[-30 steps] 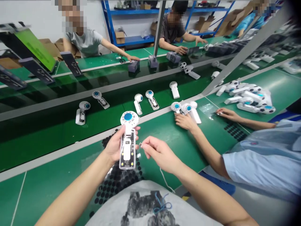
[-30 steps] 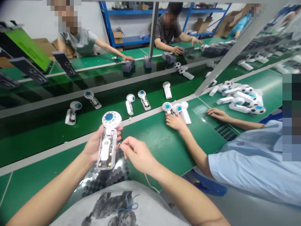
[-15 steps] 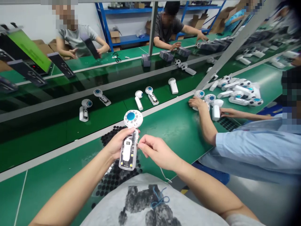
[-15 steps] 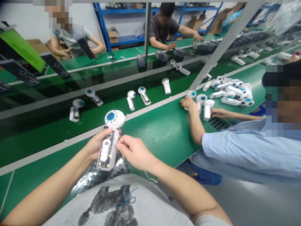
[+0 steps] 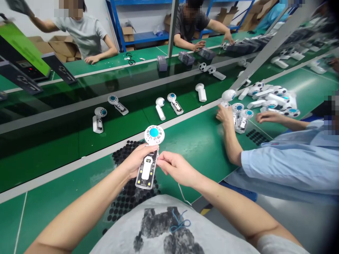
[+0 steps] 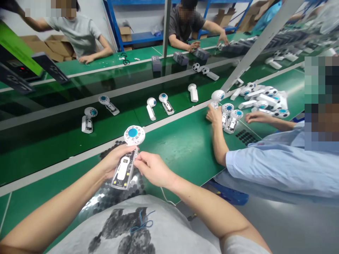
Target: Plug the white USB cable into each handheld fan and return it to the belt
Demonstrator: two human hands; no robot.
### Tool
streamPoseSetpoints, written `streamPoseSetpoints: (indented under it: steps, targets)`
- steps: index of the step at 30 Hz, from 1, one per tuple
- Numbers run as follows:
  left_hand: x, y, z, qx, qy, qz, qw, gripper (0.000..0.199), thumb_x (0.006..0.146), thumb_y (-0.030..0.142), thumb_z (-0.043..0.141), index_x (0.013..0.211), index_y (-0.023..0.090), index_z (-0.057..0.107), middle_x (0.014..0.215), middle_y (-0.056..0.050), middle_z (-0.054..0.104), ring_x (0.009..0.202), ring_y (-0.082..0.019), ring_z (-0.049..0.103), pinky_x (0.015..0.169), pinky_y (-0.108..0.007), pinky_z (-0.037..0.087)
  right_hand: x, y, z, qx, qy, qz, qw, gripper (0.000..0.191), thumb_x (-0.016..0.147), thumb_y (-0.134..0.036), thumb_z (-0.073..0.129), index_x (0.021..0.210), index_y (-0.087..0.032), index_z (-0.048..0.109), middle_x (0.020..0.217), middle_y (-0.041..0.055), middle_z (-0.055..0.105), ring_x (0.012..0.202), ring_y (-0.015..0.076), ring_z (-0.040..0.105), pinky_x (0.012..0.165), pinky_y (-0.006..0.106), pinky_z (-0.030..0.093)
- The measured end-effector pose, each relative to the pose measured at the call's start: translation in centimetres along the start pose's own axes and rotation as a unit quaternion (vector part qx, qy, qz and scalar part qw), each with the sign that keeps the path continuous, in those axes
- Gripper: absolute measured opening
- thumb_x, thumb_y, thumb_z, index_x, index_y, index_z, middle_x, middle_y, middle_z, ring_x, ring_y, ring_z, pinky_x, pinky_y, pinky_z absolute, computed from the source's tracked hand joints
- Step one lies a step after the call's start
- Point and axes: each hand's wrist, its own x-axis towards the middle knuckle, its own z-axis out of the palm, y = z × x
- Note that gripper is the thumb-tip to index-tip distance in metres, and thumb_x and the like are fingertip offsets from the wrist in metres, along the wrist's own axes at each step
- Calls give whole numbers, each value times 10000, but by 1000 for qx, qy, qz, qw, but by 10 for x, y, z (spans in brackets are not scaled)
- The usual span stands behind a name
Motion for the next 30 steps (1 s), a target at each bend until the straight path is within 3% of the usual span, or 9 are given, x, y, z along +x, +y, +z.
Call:
streamPoseSetpoints:
  steps: [5, 8, 11, 13, 16, 23, 26, 28, 30]
  targets:
    - [2, -2, 1, 10, -3, -14, 1000, 235, 677, 318, 679, 679, 129, 539, 544, 20, 506, 443, -77, 478, 417, -184, 377, 5, 4, 1, 29, -15, 0, 999, 186, 854, -238, 446, 680, -176, 471, 540, -58, 457, 506, 76, 386, 526, 215, 327]
    - [4, 9, -13, -11, -9, -34, 999, 230, 671, 308, 680, 669, 126, 539, 550, 1, 534, 452, -94, 512, 420, -192, 399, 3, 12, -12, 49, -27, 28, 998, 191, 845, -263, 460, 675, -175, 468, 532, -60, 440, 489, 73, 368, 490, 207, 303]
    - [20, 29, -47, -46, 97, 13, 994, 207, 674, 300, 666, 706, 129, 554, 582, -22, 581, 492, -128, 563, 484, -241, 472, -2, 28, -34, 86, 27, 94, 991, 213, 830, -322, 482, 677, -176, 455, 512, -73, 380, 460, 67, 308, 445, 201, 244]
    - [45, 41, -71, -30, 170, 56, 983, 199, 666, 279, 674, 718, 130, 553, 577, -17, 583, 475, -127, 552, 483, -253, 477, -4, 40, -45, 107, 65, 112, 986, 226, 826, -349, 488, 685, -177, 448, 518, -75, 361, 467, 67, 289, 449, 201, 231]
    - [98, 50, -88, 12, 190, 65, 980, 190, 652, 225, 690, 697, 121, 538, 541, -5, 556, 432, -110, 510, 428, -222, 423, -1, 55, -48, 101, 70, 104, 987, 226, 832, -351, 481, 695, -174, 448, 531, -64, 383, 492, 76, 315, 478, 209, 253]
    - [219, 60, -73, 105, 262, 92, 955, 185, 699, 249, 651, 674, 130, 512, 592, -34, 565, 568, -154, 575, 584, -290, 469, 5, 79, -43, 118, 76, 117, 983, 277, 854, -409, 460, 713, -172, 449, 529, -68, 357, 502, 77, 295, 486, 213, 238]
    - [242, 76, -83, 184, 341, 104, 916, 307, 625, 360, 711, 721, 127, 536, 804, -157, 618, 862, -313, 596, 708, -393, 455, 4, 92, -49, 115, 77, 138, 981, 354, 841, -502, 447, 703, -176, 444, 525, -69, 341, 490, 75, 275, 469, 216, 217]
    - [250, 90, -97, 231, 409, 130, 873, 444, 597, 435, 716, 854, 118, 543, 1084, -233, 549, 1122, -395, 450, 844, -441, 394, 4, 102, -53, 115, 72, 149, 979, 422, 815, -586, 431, 697, -181, 438, 517, -72, 330, 475, 74, 254, 449, 220, 192]
    - [256, 106, -114, 256, 469, 151, 832, 614, 599, 449, 711, 1051, 102, 482, 1318, -255, 356, 1283, -404, 228, 955, -452, 303, 5, 110, -55, 124, 62, 162, 977, 485, 773, -666, 417, 700, -187, 432, 503, -78, 311, 458, 71, 231, 435, 223, 169]
